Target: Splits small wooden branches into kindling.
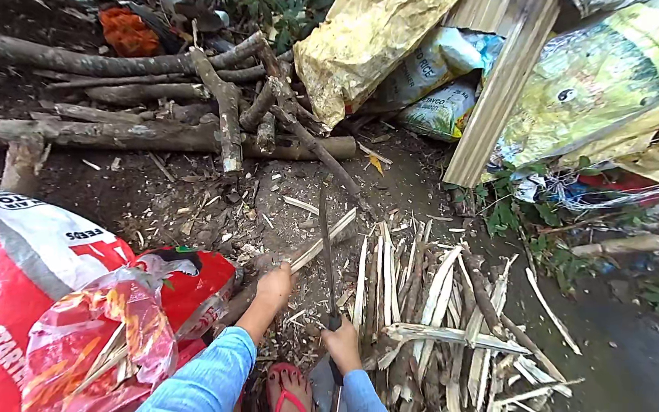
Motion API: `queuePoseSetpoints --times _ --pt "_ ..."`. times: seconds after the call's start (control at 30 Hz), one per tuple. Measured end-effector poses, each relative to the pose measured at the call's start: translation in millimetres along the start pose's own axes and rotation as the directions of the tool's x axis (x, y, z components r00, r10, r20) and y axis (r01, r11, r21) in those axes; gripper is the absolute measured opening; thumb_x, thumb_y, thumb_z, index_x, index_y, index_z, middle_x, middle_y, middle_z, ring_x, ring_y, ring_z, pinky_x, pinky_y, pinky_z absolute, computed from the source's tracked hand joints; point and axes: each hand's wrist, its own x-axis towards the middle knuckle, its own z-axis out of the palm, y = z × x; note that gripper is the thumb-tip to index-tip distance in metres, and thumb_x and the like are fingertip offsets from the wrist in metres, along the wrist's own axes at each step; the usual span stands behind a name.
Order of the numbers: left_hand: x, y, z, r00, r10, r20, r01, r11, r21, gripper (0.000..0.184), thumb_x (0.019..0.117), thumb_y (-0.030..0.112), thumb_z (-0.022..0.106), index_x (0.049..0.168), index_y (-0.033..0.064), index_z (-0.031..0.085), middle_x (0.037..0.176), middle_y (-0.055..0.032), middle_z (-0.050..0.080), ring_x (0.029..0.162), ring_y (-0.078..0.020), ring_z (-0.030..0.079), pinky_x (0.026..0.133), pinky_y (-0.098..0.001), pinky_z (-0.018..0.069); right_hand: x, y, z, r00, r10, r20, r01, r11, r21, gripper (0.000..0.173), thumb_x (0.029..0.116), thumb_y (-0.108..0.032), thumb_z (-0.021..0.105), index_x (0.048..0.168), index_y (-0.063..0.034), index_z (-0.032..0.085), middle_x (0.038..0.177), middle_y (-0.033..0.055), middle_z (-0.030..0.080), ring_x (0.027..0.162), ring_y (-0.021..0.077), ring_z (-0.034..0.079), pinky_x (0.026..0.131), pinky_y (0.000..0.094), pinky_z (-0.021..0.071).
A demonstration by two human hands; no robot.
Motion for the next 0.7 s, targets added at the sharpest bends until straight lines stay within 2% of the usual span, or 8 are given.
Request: queuePoseSetpoints --times 0.07,0.17,0.27,0.4,0.5,0.7 --pt "0 -8 -7 0.999 0.029 -0.024 -0.028 0.999 0.017 0.054 0.1113 0.043 0.041 0.138 -0.0028 0.053 0.128 -0.0287 0.064 0.123 -0.0440 0.063 0.103 -0.0595 0.0488 5 -3 -1 0.999 -0.018 0.046 0.016 0.999 0.040 0.040 0.0789 -0.003 0.076 0.116 0.0057 0.063 0.089 0.0185 0.067 0.074 0.0277 0.066 0.072 0.0477 0.0564" --pt "8 -24 -3 0.999 0.033 -0.010 -0.032 0.997 0.064 0.056 0.1113 0.043 0.041 0.137 -0.0051 0.053 0.128 -0.0295 0.065 0.125 -0.0446 0.062 0.105 -0.0585 0.0480 12 -5 6 0.982 0.024 0.188 -0.055 0.985 0.164 0.035 0.0819 0.007 0.071 0.115 0.0064 0.057 0.077 0.0121 0.059 0.056 0.0180 0.058 0.056 0.0350 0.0536" --pt "12 -35 5 1.000 0.019 -0.012 -0.018 0.996 0.087 0.056 0.1112 0.043 0.041 0.138 -0.0051 0.053 0.129 -0.0294 0.064 0.125 -0.0440 0.062 0.105 -0.0578 0.0484 19 0 14 0.957 0.051 0.287 -0.117 0.969 0.219 0.032 0.0828 0.009 0.068 0.112 0.0046 0.055 0.074 0.0093 0.057 0.053 0.0156 0.055 0.053 0.0316 0.0522" --pt "13 -30 2 1.000 -0.002 0.003 0.002 0.997 0.083 0.055 0.1118 0.042 0.040 0.138 -0.0054 0.053 0.131 -0.0296 0.063 0.127 -0.0440 0.061 0.105 -0.0585 0.0478 32 3 10 0.934 0.046 0.354 -0.146 0.954 0.261 0.026 0.0838 0.010 0.067 0.104 0.0014 0.054 0.071 0.0073 0.057 0.051 0.0146 0.054 0.051 0.0310 0.0520" --pt "21 -28 0 1.000 0.006 -0.003 -0.005 0.994 0.113 0.056 0.1123 0.042 0.038 0.139 -0.0052 0.052 0.131 -0.0292 0.063 0.127 -0.0440 0.061 0.105 -0.0585 0.0480 37 -8 0 0.925 0.058 0.375 -0.153 0.961 0.230 0.025 0.0840 0.010 0.067 0.102 -0.0004 0.053 0.065 0.0058 0.056 0.048 0.0140 0.054 0.048 0.0301 0.0511" --pt "23 -27 6 1.000 -0.023 -0.007 0.023 0.992 0.128 0.057 0.1127 0.042 0.035 0.140 -0.0055 0.050 0.132 -0.0298 0.063 0.126 -0.0450 0.061 0.104 -0.0586 0.0487 39 -23 -20 0.906 0.086 0.415 -0.148 0.982 0.121 0.024 0.0859 0.009 0.066 0.102 -0.0018 0.053 0.065 0.0049 0.054 0.047 0.0131 0.052 0.048 0.0288 0.0506"
